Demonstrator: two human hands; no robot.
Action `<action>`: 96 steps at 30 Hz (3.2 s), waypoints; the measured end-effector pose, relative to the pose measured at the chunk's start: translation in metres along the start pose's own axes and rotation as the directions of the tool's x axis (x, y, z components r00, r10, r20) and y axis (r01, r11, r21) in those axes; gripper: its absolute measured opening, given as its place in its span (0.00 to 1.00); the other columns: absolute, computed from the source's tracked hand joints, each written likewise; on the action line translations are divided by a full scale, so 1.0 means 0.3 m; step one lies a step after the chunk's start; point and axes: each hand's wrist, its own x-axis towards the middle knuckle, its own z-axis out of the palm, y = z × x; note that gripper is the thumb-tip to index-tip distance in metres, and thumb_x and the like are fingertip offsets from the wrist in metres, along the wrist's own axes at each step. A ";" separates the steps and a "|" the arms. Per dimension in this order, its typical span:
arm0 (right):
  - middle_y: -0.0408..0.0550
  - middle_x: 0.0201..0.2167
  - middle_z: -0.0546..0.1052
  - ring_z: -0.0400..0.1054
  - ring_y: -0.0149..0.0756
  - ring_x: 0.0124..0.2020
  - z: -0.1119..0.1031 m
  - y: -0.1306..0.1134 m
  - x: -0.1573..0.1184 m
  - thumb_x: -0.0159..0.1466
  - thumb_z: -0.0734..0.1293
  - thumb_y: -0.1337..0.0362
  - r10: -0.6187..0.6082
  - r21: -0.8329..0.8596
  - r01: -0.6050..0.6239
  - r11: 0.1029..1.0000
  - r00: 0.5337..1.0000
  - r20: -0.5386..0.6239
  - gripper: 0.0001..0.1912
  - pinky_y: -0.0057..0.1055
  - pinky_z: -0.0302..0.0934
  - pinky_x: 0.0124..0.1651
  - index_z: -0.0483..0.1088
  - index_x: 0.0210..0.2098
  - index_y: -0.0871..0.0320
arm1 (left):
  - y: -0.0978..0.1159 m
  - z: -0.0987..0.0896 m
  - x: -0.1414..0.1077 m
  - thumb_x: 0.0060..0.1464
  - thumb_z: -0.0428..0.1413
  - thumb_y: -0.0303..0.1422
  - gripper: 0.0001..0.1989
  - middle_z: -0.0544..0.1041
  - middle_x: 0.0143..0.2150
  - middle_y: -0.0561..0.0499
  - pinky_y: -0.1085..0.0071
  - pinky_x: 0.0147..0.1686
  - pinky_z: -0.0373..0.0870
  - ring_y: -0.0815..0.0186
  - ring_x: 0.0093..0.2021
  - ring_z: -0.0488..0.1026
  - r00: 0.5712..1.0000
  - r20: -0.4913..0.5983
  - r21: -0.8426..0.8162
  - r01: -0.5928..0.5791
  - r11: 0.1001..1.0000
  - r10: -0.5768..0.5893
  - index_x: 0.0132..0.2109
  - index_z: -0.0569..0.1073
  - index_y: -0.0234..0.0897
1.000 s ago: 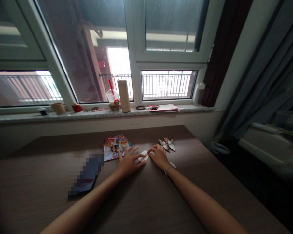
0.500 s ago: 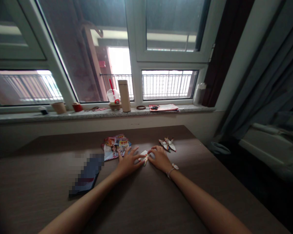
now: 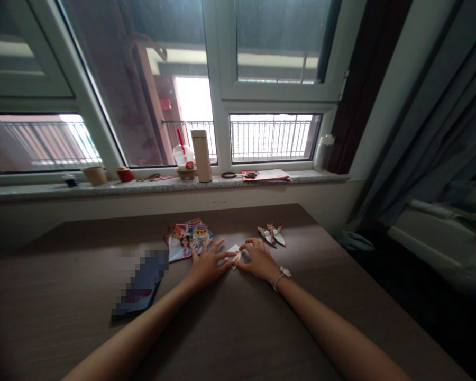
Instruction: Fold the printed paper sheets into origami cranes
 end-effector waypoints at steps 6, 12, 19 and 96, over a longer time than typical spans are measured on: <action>0.52 0.56 0.66 0.59 0.45 0.60 -0.003 0.000 -0.004 0.57 0.71 0.49 -0.015 -0.011 0.016 1.000 1.000 0.020 0.24 0.43 0.52 0.63 0.70 0.50 0.53 | -0.002 0.000 0.001 0.58 0.52 0.53 0.17 0.59 0.70 0.55 0.26 0.59 0.30 0.39 0.70 0.47 1.000 0.000 -0.001 0.001 1.000 -0.001 0.53 0.74 0.68; 0.53 0.58 0.65 0.58 0.48 0.61 -0.013 0.001 -0.007 0.49 0.76 0.46 -0.002 0.006 0.001 1.000 0.998 0.059 0.34 0.44 0.52 0.63 0.70 0.52 0.52 | -0.008 0.005 0.002 0.58 0.52 0.52 0.16 0.59 0.70 0.55 0.25 0.58 0.29 0.38 0.70 0.47 1.000 0.002 -0.002 0.001 1.000 -0.001 0.53 0.73 0.69; 0.49 0.52 0.70 0.62 0.42 0.57 -0.015 0.005 0.004 0.64 0.66 0.53 0.005 0.046 -0.005 0.999 1.000 -0.005 0.14 0.42 0.53 0.62 0.74 0.45 0.51 | -0.009 0.006 0.004 0.57 0.53 0.53 0.17 0.59 0.70 0.54 0.26 0.59 0.29 0.39 0.70 0.47 1.000 -0.001 0.003 0.002 1.000 -0.002 0.53 0.74 0.68; 0.48 0.46 0.78 0.65 0.41 0.51 -0.009 -0.007 0.016 0.66 0.64 0.63 -0.137 0.071 0.140 0.988 0.990 -0.037 0.10 0.40 0.57 0.58 0.78 0.43 0.53 | -0.037 0.010 0.016 0.56 0.59 0.44 0.10 0.67 0.65 0.52 0.28 0.61 0.30 0.45 0.68 0.53 0.998 -0.064 -0.106 0.013 0.994 -0.020 0.45 0.80 0.54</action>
